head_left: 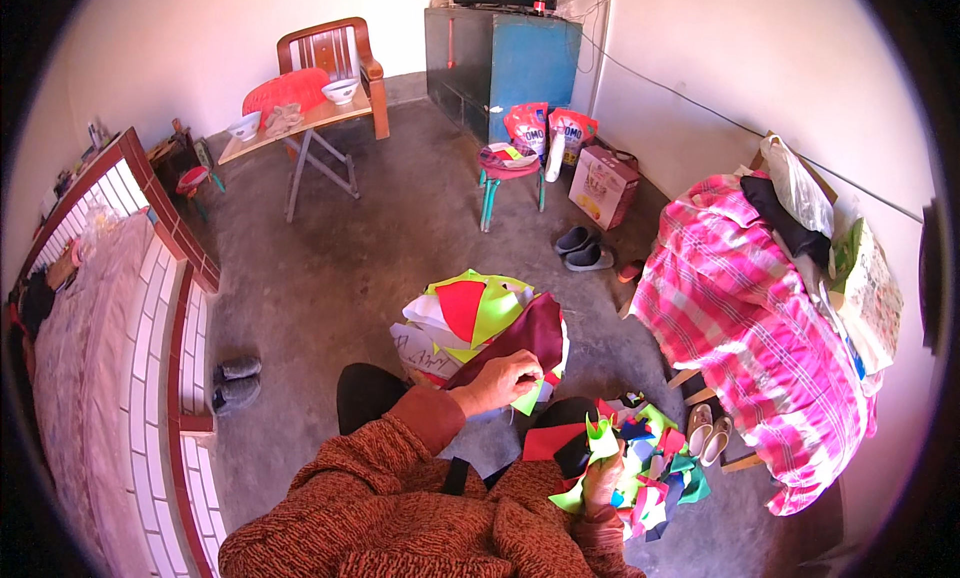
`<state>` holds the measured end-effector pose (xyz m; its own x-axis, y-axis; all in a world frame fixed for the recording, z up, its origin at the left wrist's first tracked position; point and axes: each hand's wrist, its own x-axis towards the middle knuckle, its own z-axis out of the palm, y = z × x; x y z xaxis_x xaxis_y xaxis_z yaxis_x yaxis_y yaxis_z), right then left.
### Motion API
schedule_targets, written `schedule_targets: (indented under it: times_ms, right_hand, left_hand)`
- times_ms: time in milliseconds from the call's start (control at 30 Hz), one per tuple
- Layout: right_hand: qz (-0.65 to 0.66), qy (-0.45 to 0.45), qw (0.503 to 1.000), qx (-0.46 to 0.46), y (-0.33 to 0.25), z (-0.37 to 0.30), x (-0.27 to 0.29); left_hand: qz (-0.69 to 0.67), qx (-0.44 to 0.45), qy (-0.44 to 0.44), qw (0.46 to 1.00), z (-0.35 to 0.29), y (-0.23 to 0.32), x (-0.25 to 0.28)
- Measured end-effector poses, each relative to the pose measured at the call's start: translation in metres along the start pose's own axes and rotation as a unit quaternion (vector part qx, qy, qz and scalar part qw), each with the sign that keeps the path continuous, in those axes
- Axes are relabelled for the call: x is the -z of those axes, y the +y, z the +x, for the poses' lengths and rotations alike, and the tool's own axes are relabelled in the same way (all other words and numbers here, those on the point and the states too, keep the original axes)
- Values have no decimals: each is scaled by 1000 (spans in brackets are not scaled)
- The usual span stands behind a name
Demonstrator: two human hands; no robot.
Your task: The person sits on the floor and sorts through a pile of colorful fabric pieces, picking them up one by one, inspecting them, and placing them into a growing stack. The person handles various colors and sizes of fabric without using any tools.
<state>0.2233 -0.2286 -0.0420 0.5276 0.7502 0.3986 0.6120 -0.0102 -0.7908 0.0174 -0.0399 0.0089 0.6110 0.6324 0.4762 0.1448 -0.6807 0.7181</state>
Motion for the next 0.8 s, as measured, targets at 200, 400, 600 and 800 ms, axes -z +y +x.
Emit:
schedule_targets:
  times_ms: [200,400,600,800]
  right_hand:
    - [6,2,1000,-1,-4,1,-2]
    - [-20,-7,1000,2,-7,3,1]
    - [54,-8,998,19,-3,7,2]
    - [88,-8,996,21,5,6,1]
  left_hand:
    - [-83,11,-10,996,10,-4,5]
    - [239,-18,-43,970,10,-24,-4]
    - [313,-21,-125,941,-5,-23,-13]
    - [307,-19,-136,942,-8,-16,-9]
